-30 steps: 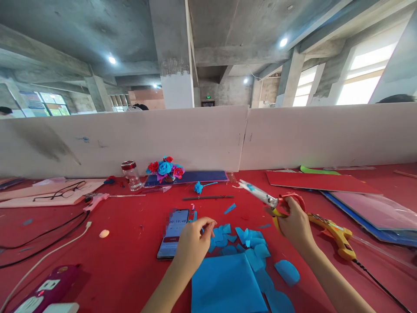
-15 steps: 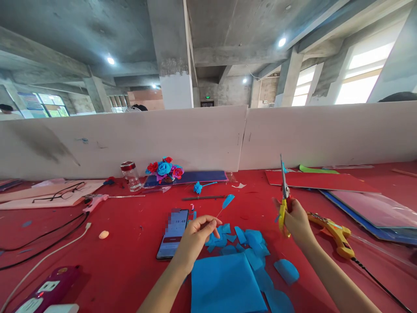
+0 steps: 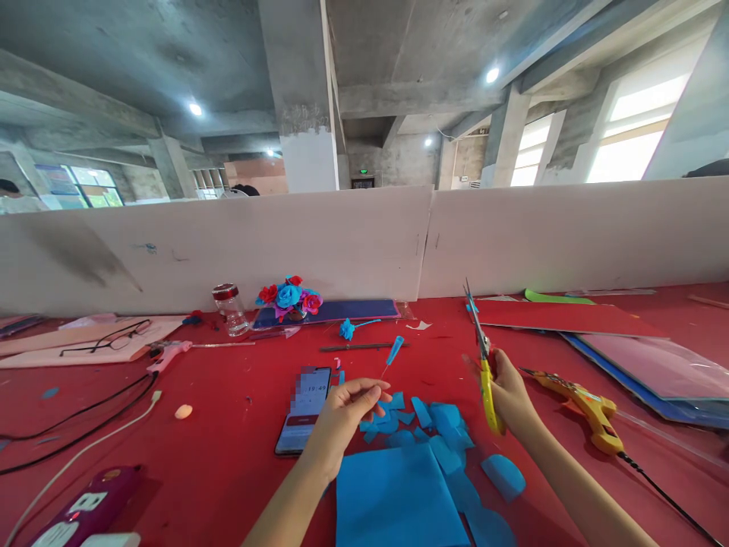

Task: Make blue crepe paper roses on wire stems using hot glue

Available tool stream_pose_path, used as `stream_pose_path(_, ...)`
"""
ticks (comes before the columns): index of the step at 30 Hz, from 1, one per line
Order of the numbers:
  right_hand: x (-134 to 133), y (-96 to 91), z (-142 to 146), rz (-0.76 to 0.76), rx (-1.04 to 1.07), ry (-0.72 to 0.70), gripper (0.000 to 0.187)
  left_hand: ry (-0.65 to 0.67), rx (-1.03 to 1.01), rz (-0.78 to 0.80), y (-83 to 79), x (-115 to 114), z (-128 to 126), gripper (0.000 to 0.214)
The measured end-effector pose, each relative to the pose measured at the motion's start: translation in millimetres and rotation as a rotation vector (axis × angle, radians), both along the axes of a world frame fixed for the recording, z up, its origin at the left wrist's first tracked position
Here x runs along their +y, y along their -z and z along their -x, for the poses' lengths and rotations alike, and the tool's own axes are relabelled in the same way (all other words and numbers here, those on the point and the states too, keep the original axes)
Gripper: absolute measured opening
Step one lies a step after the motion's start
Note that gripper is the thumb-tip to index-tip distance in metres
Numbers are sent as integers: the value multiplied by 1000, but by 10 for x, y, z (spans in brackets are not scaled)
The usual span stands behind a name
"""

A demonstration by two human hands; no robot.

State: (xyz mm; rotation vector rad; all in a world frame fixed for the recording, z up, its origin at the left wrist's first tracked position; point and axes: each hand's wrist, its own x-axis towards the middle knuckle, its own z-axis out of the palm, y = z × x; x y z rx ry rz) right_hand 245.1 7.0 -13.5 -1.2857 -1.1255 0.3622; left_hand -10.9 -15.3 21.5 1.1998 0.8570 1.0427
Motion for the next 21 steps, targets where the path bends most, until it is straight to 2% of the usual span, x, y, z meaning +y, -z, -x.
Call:
stream_pose_path(3, -42, -24, 31, 5, -78, 0, 37, -6, -55, 33, 27, 12, 3, 22)
stream_pose_path(8, -105, -44, 90, -7, -324, 6, 30, 11, -216, 109, 15, -1, 0, 21)
stream_pose_path(12, -110, 13, 110, -13, -478, 15, 27, 52, -306, 181, -16, -32, 1, 21)
stream_pose_path(15, -97, 80, 81, -40, -614, 88, 25, 47, -329, 202, -28, -40, 4, 21)
stream_pose_path(18, -89, 134, 41, -101, -746, 140, 26, 23, -283, 172, -37, -35, 9, 23)
stream_pose_path(21, -90, 148, 6, -164, -836, 148, 25, -42, -88, 62, -44, -26, 16, 25)
